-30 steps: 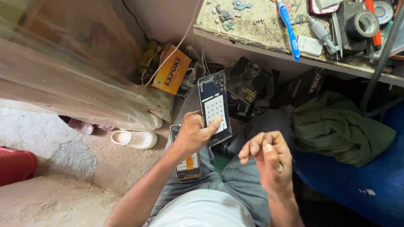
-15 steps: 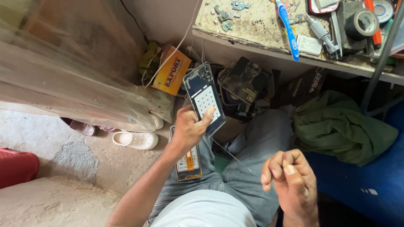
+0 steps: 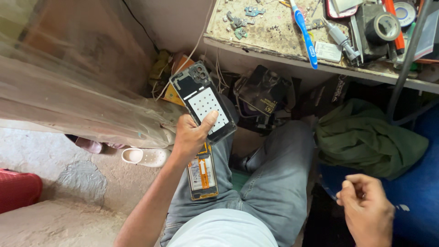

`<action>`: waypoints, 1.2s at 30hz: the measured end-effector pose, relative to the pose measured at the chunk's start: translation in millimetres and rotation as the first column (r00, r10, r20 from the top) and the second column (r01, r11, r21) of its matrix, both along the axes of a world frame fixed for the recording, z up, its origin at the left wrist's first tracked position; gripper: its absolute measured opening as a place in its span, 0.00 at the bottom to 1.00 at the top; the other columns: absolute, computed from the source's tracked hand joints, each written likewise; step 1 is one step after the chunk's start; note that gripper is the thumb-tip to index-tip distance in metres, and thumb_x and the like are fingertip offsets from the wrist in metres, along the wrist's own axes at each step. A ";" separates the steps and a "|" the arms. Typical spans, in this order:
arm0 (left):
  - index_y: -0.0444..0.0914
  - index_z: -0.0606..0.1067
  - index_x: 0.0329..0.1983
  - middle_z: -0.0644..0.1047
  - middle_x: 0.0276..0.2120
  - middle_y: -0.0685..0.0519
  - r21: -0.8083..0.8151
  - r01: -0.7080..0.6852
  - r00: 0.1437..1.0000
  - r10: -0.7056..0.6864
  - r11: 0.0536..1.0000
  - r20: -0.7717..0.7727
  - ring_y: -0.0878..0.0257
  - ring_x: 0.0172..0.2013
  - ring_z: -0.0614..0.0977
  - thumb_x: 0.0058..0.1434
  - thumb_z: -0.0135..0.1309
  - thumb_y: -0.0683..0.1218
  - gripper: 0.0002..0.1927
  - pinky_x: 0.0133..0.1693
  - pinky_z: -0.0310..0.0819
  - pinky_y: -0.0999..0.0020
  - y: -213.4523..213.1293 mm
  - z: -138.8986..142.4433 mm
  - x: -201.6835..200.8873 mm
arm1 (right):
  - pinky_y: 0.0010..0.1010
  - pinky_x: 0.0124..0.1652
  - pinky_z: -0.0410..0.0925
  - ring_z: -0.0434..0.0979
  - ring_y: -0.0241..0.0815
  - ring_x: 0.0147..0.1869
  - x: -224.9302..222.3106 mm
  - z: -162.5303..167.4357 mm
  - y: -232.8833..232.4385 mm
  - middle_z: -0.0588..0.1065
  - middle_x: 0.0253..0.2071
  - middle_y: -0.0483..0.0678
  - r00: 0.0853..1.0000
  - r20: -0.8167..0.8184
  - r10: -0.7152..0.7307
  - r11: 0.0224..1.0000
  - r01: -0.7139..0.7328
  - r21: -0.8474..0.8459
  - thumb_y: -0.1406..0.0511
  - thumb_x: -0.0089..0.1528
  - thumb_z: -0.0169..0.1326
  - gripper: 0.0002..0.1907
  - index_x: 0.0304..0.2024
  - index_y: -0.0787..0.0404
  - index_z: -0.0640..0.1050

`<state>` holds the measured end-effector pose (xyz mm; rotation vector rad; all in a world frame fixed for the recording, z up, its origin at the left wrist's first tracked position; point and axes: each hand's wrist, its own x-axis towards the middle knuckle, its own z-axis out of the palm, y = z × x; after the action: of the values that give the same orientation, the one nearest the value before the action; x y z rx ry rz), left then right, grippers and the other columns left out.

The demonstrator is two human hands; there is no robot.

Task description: The person sits on the floor and cleans the interior of a disassembled smartphone using a toothbrush and a small tool. They remove a white adhesive sheet from the phone's back cover and place it on the workbench.

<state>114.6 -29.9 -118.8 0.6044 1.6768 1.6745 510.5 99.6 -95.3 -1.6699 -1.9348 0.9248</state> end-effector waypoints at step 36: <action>0.33 0.77 0.39 0.78 0.30 0.46 0.004 0.232 0.791 -0.187 0.973 -0.583 0.52 0.29 0.82 0.66 0.58 0.40 0.05 0.31 0.75 0.61 5.0 19.2 94.8 | 0.44 0.39 0.69 0.73 0.56 0.38 -175.7 -6.0 -36.5 0.72 0.32 0.54 0.860 0.169 0.481 0.651 -0.479 0.588 0.68 0.59 0.57 0.07 0.31 0.65 0.74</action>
<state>209.4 -24.9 -99.6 1.4044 1.8646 1.4743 334.8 63.0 -101.3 -0.7800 -2.3869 0.3551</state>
